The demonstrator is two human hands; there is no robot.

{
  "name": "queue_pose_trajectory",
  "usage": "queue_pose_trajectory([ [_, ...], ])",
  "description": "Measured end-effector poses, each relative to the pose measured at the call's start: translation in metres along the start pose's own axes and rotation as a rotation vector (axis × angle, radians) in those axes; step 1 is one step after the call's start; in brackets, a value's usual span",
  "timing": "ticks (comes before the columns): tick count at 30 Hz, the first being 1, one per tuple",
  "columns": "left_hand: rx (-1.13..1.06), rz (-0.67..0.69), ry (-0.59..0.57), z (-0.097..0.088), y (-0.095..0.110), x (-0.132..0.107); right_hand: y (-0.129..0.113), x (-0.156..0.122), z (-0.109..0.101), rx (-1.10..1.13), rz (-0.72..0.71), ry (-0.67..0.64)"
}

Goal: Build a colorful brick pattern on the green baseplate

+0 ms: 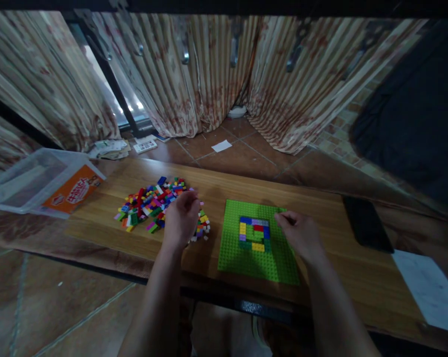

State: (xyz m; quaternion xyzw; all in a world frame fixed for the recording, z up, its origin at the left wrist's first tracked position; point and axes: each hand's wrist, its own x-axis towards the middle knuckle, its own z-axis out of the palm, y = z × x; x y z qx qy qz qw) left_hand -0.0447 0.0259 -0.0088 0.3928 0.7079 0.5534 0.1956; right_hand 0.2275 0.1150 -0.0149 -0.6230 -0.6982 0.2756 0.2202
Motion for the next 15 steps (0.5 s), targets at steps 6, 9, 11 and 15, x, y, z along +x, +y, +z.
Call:
queue_pose_trajectory([
  [6,0.067,-0.054,0.096,-0.038,-0.005,0.013,-0.008,-0.001,0.005,-0.029,-0.036,0.002],
  [9,0.095,-0.103,0.093,-0.061,-0.012,0.018,-0.007,-0.001,0.007,-0.050,-0.026,-0.030],
  [11,0.155,-0.127,0.063,-0.074,-0.017,0.019,-0.005,0.000,0.008,-0.064,-0.018,-0.050],
  [15,0.338,-0.179,-0.058,-0.089,-0.018,0.016,-0.001,0.004,0.010,-0.098,-0.018,-0.047],
])
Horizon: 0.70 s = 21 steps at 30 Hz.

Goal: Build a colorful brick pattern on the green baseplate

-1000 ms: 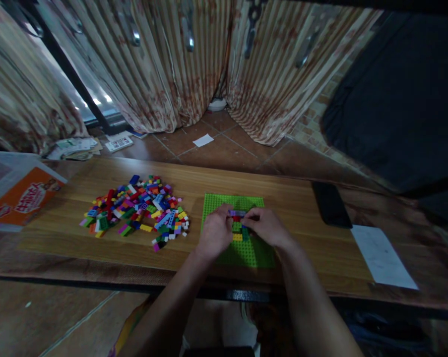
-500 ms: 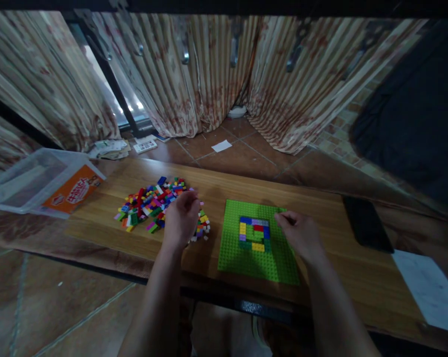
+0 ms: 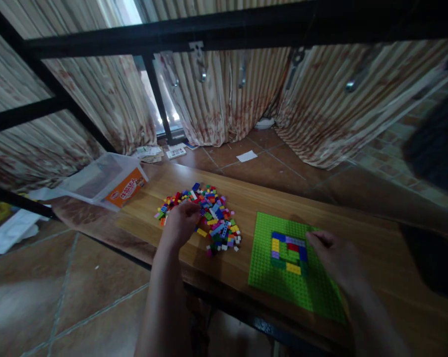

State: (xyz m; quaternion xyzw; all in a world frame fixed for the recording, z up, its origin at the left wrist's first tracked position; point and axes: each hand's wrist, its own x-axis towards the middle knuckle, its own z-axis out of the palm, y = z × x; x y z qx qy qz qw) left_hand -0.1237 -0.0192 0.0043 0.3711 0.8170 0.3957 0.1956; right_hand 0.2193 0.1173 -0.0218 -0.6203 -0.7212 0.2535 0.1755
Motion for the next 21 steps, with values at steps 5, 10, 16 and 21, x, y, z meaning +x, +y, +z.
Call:
queue_pose_trajectory([
  [5,0.165,0.030,0.028,0.008,0.009,-0.005,-0.006,0.003,0.005,-0.007,0.004,-0.008],
  [10,0.348,0.111,0.116,0.032,0.021,-0.003,-0.012,0.003,0.010,0.035,-0.006,-0.014],
  [16,0.455,0.149,0.165,0.053,0.030,0.000,-0.015,0.003,0.011,0.059,-0.051,0.021],
  [21,0.523,0.103,0.173,0.060,0.034,-0.001,-0.021,0.000,0.008,0.088,-0.050,0.002],
])
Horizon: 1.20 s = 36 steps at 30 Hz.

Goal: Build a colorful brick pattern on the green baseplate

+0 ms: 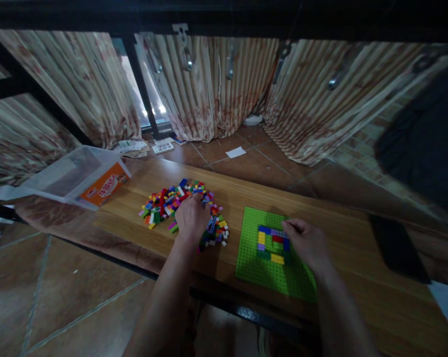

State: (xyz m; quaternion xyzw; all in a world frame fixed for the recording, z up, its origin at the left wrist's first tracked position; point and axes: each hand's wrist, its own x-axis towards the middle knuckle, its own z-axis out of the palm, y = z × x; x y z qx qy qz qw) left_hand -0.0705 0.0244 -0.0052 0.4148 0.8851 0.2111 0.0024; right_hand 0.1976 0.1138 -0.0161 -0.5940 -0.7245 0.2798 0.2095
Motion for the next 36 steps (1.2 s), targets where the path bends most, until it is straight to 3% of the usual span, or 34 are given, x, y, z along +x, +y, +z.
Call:
queue_pose_trajectory([
  [6,-0.014,-0.004,0.038,-0.005,0.004,0.001,0.001,-0.001,-0.004,0.042,0.011,0.012],
  [10,-0.300,0.066,0.084,-0.005,0.015,-0.005,0.004,-0.001,-0.007,0.073,0.004,0.029],
  [12,-0.562,0.117,0.006,0.001,0.025,-0.015,0.004,-0.002,-0.008,0.099,-0.001,0.038],
  [15,-0.895,0.132,-0.239,0.014,0.046,-0.037,0.002,-0.004,-0.010,0.157,0.001,0.027],
  [18,-0.999,0.125,-0.438,0.024,0.064,-0.058,0.001,-0.005,-0.012,0.259,-0.046,-0.026],
  [23,-0.975,0.119,-0.505,0.028,0.076,-0.071,0.000,-0.008,-0.010,0.344,-0.112,-0.140],
  [28,-1.133,0.090,-0.587,0.031,0.079,-0.073,-0.015,-0.015,-0.001,0.532,-0.156,-0.231],
  [32,-1.279,0.086,-0.612,0.029,0.083,-0.074,-0.027,-0.018,0.005,0.720,-0.112,-0.252],
  [36,-1.392,-0.017,-0.680,0.020,0.083,-0.072,-0.028,-0.017,0.006,0.811,-0.062,-0.221],
])
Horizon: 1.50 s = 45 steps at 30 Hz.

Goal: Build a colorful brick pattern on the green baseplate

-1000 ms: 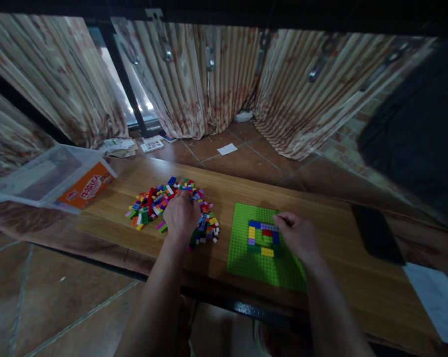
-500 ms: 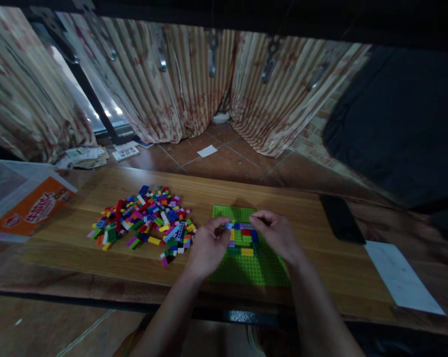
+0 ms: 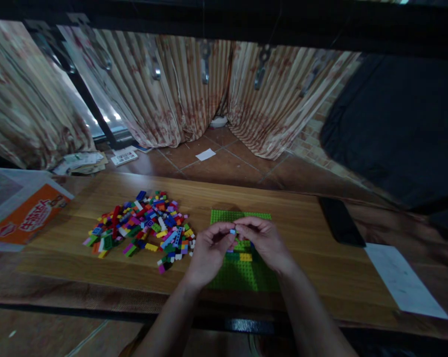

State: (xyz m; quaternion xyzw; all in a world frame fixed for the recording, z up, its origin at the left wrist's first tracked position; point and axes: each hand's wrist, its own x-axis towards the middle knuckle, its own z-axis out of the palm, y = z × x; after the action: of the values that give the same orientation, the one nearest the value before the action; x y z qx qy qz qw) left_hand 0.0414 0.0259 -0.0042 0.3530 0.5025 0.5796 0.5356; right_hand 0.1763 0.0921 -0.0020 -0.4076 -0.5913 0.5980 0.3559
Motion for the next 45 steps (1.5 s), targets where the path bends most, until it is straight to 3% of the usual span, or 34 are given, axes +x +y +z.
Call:
queue_pose_trajectory([
  [7,-0.260,-0.084,0.010,-0.003,0.004,-0.003,-0.001,-0.002,-0.003,0.179,0.076,0.009],
  [10,-0.287,-0.034,0.075,-0.011,0.006,0.000,-0.002,-0.001,0.001,0.179,0.107,0.026],
  [13,-0.272,0.148,0.288,-0.036,0.021,0.005,0.001,0.000,0.015,0.116,0.103,0.027],
  [17,-0.290,0.303,0.624,-0.081,0.047,0.006,0.008,-0.004,0.046,-0.034,0.061,-0.090],
  [21,-0.317,0.314,0.744,-0.108,0.058,0.001,0.014,-0.010,0.077,-0.358,-0.056,-0.127],
  [27,-0.175,0.202,0.632,-0.110,0.055,-0.008,0.024,-0.008,0.098,-0.705,-0.218,-0.039],
  [34,-0.015,0.135,0.376,-0.100,0.052,-0.011,0.024,-0.006,0.096,-0.491,-0.240,-0.095],
  [39,0.262,0.169,0.286,-0.086,0.032,-0.004,0.020,0.000,0.079,-0.317,-0.228,0.018],
  [45,0.705,0.238,0.064,-0.054,0.011,-0.004,0.008,0.009,0.034,-0.164,-0.171,0.247],
])
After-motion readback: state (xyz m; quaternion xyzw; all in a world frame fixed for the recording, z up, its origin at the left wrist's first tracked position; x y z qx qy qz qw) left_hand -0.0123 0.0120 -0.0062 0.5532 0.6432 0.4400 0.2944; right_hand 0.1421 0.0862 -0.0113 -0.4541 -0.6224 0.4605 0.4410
